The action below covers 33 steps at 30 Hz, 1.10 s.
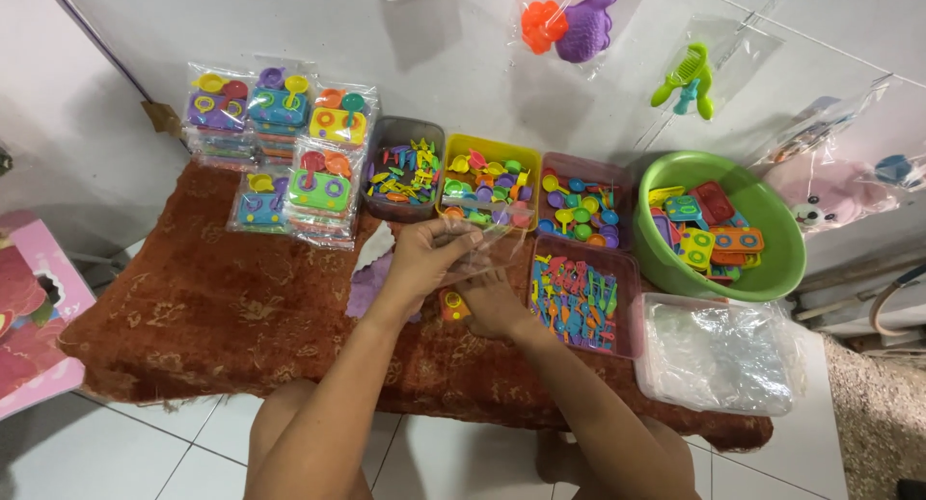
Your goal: Sorting small plastic toys and placing them into small plastic bags.
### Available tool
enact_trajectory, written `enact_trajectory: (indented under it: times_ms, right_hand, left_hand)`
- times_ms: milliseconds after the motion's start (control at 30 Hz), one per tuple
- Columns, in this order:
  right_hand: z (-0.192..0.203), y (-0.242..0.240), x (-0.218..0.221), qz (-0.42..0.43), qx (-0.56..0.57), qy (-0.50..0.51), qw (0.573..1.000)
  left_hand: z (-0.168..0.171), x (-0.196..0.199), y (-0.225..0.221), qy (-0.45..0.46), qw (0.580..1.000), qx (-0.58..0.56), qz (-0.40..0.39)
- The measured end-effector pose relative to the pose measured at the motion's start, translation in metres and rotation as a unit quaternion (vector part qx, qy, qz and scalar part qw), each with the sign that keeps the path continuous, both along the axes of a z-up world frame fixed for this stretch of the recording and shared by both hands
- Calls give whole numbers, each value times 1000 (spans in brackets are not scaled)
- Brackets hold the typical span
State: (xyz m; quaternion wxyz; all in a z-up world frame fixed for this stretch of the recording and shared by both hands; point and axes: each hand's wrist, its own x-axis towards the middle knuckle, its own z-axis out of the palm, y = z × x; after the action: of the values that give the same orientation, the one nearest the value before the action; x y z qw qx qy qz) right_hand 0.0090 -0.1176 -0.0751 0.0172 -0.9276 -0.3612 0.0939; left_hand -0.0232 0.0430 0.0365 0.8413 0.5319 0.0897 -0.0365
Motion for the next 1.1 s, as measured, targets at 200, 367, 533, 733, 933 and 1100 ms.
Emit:
enact_trajectory:
  times_ms: [200,367,533,733,933,1100]
  right_hand:
    - [30,3,-7,-7,6,-35,999]
    - [27,-11,-6,-23,101,46,994]
    - [42,-31,-7,-105,177,146,968]
    - [48,-79,15,-148,332,120,924]
    - [109,-80,0,-237,623,95,739]
    - [104,-91,-1,-175,707,123,674]
  left_hand:
    - [6,-3,6,17,1000,-3,24]
    - [14,-2,11,4,1000,2,27]
    - [17,-3,10,-17,999,-13,30]
    - [13,-11,2,-25,999,-32,17]
    - [8,-19,-18,6,996,-23,-84]
    - [-9,-16,-32,20,992,9,-121]
